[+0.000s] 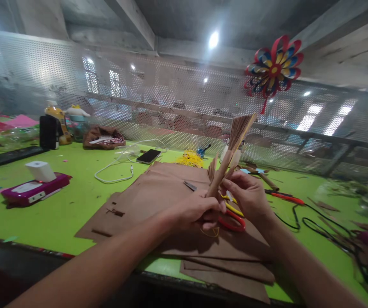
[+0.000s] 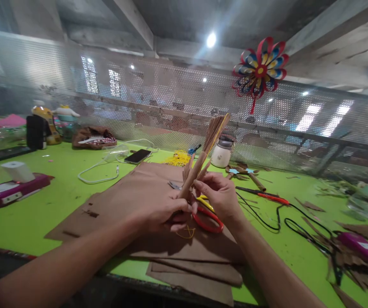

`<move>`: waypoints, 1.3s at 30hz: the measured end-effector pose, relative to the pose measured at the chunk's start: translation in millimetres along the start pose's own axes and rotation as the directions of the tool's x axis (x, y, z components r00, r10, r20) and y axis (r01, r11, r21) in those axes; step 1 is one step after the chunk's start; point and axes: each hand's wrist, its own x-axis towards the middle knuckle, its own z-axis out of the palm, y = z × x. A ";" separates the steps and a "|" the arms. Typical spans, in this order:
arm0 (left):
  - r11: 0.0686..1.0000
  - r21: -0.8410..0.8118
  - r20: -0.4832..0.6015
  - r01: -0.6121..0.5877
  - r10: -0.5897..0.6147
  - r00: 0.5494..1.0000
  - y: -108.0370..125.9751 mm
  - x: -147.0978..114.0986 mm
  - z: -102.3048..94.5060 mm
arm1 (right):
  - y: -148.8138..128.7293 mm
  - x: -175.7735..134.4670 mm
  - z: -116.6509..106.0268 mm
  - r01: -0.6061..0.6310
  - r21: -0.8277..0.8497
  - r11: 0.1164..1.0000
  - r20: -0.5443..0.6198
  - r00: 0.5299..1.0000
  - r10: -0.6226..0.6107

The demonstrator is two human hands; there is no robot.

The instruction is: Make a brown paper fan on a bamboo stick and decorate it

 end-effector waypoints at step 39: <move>0.996 -0.055 0.069 0.066 -0.062 0.996 -0.1 0.8 -6.0 | -5.0 -3.6 5.9 0.051 -0.171 0.984 -0.054 0.997 -0.061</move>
